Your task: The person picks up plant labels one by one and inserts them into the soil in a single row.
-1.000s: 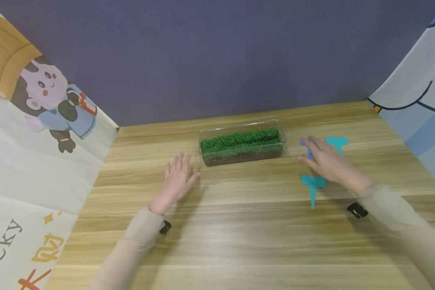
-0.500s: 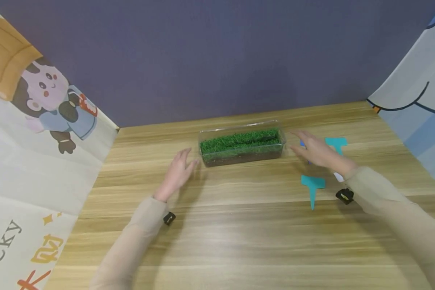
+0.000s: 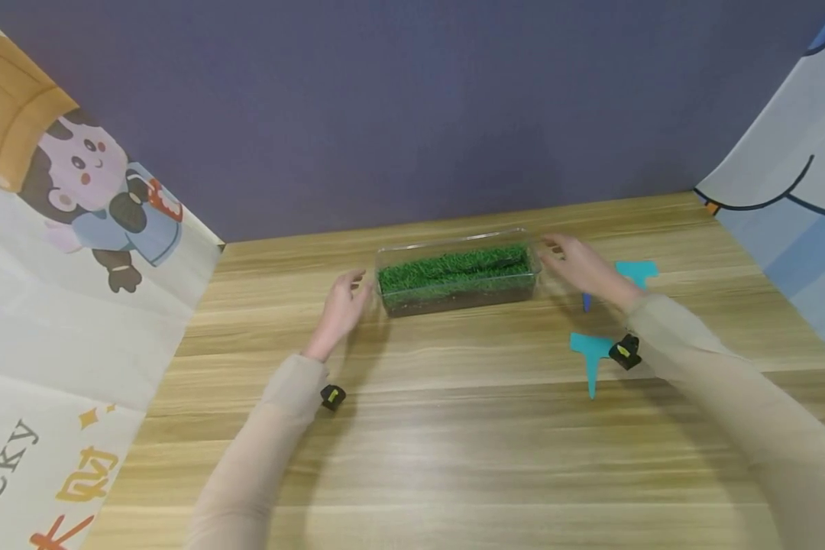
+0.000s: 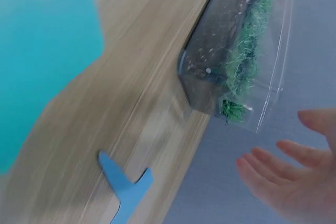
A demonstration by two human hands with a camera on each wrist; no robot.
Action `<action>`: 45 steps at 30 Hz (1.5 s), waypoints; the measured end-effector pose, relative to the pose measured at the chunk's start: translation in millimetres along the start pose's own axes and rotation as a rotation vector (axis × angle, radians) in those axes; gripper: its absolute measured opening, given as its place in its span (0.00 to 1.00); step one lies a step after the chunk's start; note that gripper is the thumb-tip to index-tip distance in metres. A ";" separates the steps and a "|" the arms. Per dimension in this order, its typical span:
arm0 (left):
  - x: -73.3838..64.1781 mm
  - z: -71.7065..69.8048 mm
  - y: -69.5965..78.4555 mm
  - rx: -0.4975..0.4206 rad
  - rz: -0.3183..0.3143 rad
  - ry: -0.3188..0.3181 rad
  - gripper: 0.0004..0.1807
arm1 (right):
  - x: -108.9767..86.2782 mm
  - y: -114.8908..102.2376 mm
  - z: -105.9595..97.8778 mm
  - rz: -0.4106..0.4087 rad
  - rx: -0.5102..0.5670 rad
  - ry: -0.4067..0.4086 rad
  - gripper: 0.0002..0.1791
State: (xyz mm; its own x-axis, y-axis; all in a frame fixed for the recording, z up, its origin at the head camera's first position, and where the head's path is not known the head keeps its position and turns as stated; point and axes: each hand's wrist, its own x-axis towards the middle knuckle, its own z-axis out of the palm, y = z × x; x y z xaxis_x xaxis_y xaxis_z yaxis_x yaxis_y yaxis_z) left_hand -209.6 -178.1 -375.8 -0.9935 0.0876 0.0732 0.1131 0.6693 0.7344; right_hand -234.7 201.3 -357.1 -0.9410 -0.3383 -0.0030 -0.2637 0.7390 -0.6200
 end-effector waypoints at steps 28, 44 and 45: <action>26.7 15.6 14.9 -0.410 -0.254 0.119 0.17 | 18.1 -9.9 8.4 0.214 0.352 0.053 0.21; 19.6 7.9 11.8 -0.525 -0.361 -0.019 0.18 | 7.7 -11.3 5.0 0.321 0.465 -0.028 0.22; 18.6 7.6 11.9 -0.525 -0.369 -0.021 0.18 | 5.9 -11.9 5.1 0.322 0.464 -0.034 0.23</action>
State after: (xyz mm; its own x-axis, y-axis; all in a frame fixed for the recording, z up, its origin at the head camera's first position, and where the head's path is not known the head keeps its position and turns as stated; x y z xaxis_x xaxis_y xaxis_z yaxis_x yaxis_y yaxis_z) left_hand -226.6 -162.9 -370.8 -0.9645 -0.0613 -0.2570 -0.2642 0.2085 0.9417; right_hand -236.0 187.6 -353.7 -0.9493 -0.1619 -0.2695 0.1638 0.4771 -0.8635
